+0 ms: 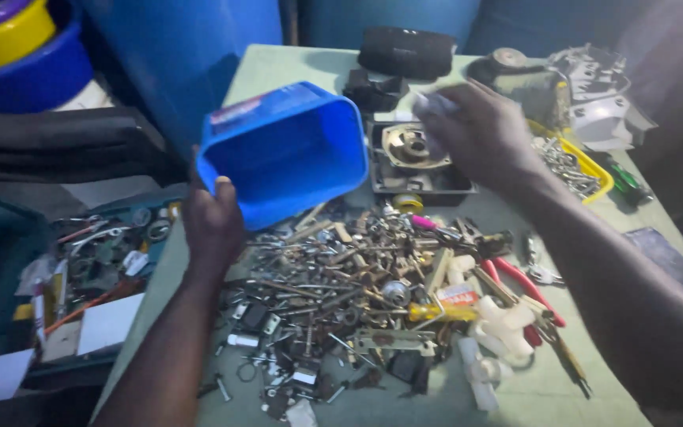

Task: The person sorts a large pile of mixed lock components and hardware on a workbench. They pick up individual items, such as keys, pins, and metal plates, and place them into a blue plastic container. The person handles the parts by hand, occasionally turning them over to inspect them before sorting.

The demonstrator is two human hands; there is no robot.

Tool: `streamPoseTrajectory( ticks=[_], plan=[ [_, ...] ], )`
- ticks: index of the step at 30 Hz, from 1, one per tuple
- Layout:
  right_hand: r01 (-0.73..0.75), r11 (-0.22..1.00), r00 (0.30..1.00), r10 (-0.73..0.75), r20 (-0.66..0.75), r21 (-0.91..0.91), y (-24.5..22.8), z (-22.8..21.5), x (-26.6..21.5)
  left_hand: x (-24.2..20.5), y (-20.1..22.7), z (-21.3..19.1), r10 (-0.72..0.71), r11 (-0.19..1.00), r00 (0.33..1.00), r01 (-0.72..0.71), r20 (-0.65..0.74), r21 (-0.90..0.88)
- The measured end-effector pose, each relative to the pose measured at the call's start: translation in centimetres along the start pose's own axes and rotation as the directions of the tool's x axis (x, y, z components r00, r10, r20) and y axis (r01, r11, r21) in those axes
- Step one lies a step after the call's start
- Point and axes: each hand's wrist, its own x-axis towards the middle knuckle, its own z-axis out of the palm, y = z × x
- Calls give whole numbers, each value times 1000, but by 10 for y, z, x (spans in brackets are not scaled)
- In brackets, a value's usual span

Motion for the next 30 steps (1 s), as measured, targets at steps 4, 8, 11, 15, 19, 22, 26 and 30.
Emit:
streamPoseTrajectory(
  ticks=[4, 8, 11, 15, 19, 22, 26, 30],
  plan=[
    [-50, 951, 994, 77, 77, -305, 57, -41, -45, -1, -28, 19, -46, 995, 997, 51, -61, 89],
    [-300, 900, 936, 342, 85, -317, 109, -53, -79, -3, -14, 9, 15, 998, 995, -8, -102, 65],
    [-341, 884, 927, 372, 40, -320, 129, -56, -94, -5, -18, 4, -46, 994, 991, 57, -127, 88],
    [-121, 945, 993, 113, -43, -302, 171, -51, -107, -4, -20, -4, -93, 988, 986, 109, -141, 109],
    [-166, 897, 978, 204, 50, -410, 145, -56, -112, -6, -34, -2, 129, 988, 983, -116, -132, 104],
    [-158, 895, 973, 214, 89, -417, 137, -57, -113, -6, -29, -2, 101, 986, 986, -82, -133, 144],
    [274, 916, 947, -310, -83, -294, 149, -50, -115, -8, -24, 2, -217, 941, 971, 234, -98, 245],
    [386, 898, 912, -406, -59, -211, 122, -48, -107, -8, 11, -9, -105, 975, 990, 122, -96, 187]
  ],
)
